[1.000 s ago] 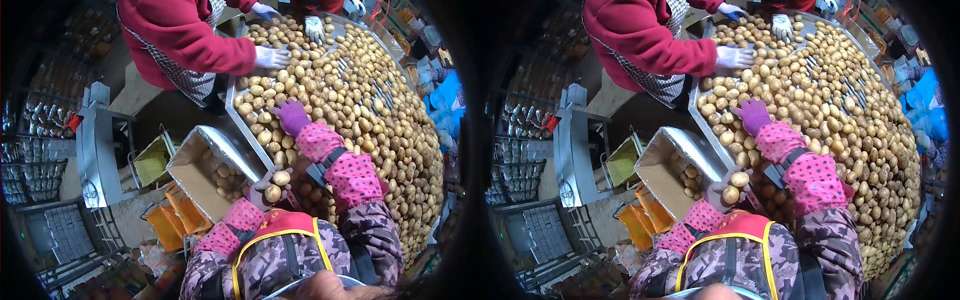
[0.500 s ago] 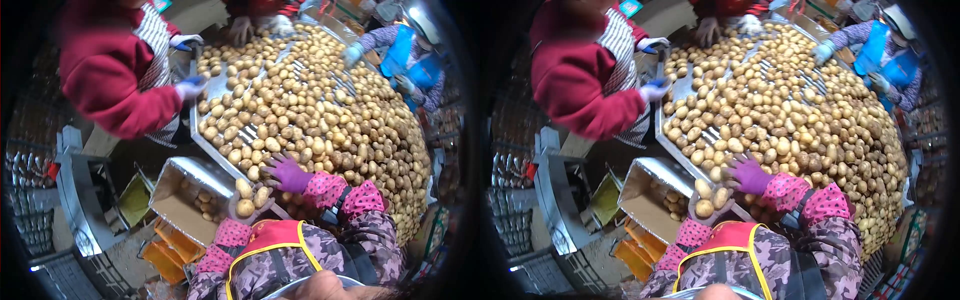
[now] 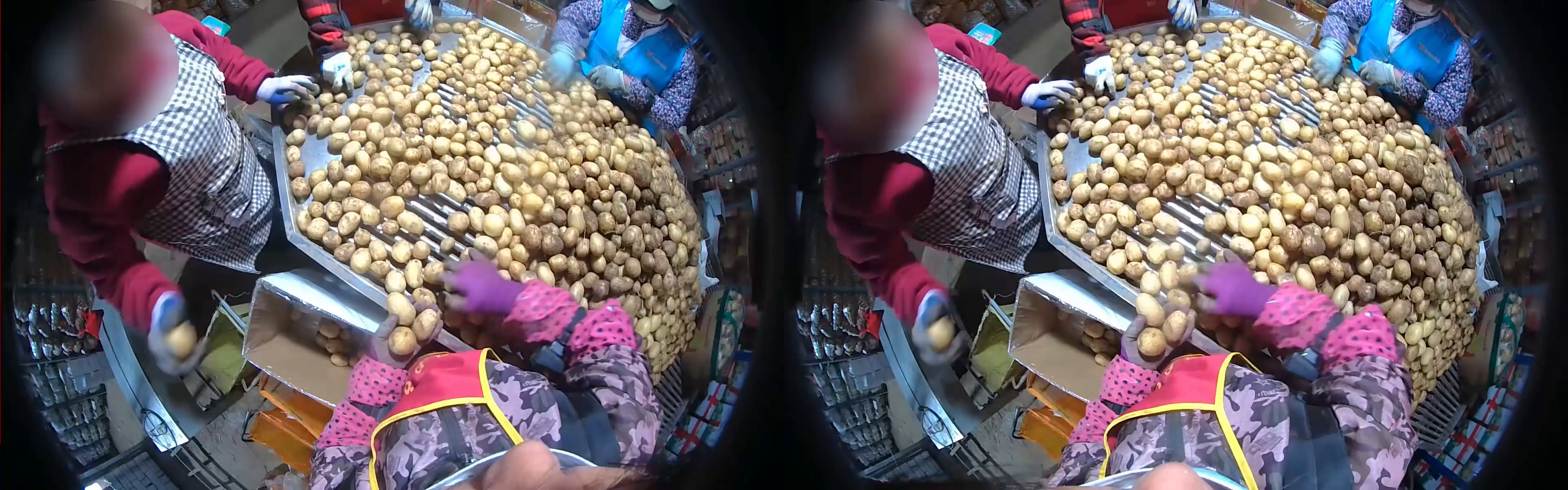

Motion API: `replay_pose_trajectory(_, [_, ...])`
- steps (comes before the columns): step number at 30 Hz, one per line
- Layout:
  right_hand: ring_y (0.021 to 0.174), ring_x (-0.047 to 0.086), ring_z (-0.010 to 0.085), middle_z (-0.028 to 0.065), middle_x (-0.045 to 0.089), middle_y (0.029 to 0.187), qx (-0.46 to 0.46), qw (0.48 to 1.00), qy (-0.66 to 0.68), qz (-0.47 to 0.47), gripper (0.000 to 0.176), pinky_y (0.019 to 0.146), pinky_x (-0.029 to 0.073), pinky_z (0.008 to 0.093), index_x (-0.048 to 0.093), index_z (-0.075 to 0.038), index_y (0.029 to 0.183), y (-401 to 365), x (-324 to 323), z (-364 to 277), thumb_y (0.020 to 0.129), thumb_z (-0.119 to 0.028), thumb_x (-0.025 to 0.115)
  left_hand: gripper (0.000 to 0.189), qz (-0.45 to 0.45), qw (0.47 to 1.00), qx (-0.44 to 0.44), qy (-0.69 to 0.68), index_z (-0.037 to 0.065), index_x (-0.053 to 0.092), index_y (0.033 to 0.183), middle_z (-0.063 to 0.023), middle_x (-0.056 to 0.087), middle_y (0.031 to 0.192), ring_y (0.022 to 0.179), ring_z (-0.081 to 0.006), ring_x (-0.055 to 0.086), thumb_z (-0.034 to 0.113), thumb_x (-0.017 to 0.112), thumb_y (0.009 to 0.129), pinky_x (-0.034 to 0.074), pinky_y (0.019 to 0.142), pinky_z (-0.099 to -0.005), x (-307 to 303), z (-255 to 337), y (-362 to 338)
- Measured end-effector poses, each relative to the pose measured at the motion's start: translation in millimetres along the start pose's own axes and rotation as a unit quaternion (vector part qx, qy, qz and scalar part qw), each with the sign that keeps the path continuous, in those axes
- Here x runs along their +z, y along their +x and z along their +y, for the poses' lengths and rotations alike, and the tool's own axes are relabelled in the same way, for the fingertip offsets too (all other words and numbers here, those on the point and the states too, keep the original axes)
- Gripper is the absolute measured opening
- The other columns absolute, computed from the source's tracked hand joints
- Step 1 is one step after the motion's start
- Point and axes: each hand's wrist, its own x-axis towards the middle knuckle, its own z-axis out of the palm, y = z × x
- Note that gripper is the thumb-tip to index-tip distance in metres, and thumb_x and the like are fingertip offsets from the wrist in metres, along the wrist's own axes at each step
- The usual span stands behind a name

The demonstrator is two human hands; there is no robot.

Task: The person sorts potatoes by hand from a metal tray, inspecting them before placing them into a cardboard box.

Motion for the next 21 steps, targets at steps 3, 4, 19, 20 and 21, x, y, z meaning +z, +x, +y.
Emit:
replay_pose_trajectory(3, [0.109,0.063,0.0363,0.0145,0.065,0.125,0.006,0.969,-0.040,0.246,0.044,0.089,0.052,0.0468,0.067,-0.020,0.128,-11,-38,32,0.085,-0.027,0.072,0.067,0.080,0.996,0.011,0.026,0.004,0.041,0.150,-0.0206,0.051,0.145,0.138,-0.0411,0.046,0.035,0.061,0.094,0.033,0.119,-0.0582,-6,-1,-1])
replay_pose_trajectory(4, [0.105,0.064,0.0364,0.0151,0.066,0.122,0.052,0.967,-0.115,0.221,0.045,0.089,0.052,0.0470,0.067,-0.018,0.129,-6,-31,61,0.084,-0.024,0.072,0.070,0.096,0.994,0.021,0.049,0.004,0.039,0.151,-0.0207,0.050,0.147,0.139,-0.0409,0.045,0.038,0.061,0.094,0.032,0.120,-0.0580,-9,-3,-2])
replay_pose_trajectory(19, [0.139,0.050,0.0294,0.0209,0.051,0.150,-0.041,0.907,0.412,0.072,0.057,0.117,0.037,0.0410,0.042,0.005,0.150,-25,50,-38,0.104,-0.025,0.052,0.058,0.069,0.989,0.076,0.102,0.005,0.044,0.149,-0.0159,0.052,0.146,0.131,-0.0320,0.054,0.042,0.051,0.105,0.047,0.108,-0.0499,34,-11,-7])
replay_pose_trajectory(20, [0.131,0.055,0.0275,0.0197,0.057,0.143,0.026,0.885,0.458,0.075,0.050,0.112,0.042,0.0397,0.049,0.005,0.146,-28,48,-37,0.103,-0.022,0.054,0.052,0.061,0.984,0.089,0.144,0.004,0.047,0.144,-0.0169,0.056,0.139,0.125,-0.0327,0.058,0.039,0.052,0.106,0.054,0.100,-0.0478,78,-15,-17])
replay_pose_trajectory(21, [0.125,0.059,0.0243,0.0175,0.061,0.139,0.056,0.881,0.461,0.089,0.048,0.107,0.046,0.0377,0.052,0.004,0.144,-24,39,-43,0.102,-0.020,0.056,0.054,-0.003,0.993,0.095,0.073,0.008,0.045,0.145,-0.0173,0.054,0.140,0.128,-0.0350,0.056,0.045,0.050,0.106,0.053,0.101,-0.0520,57,-11,-19])
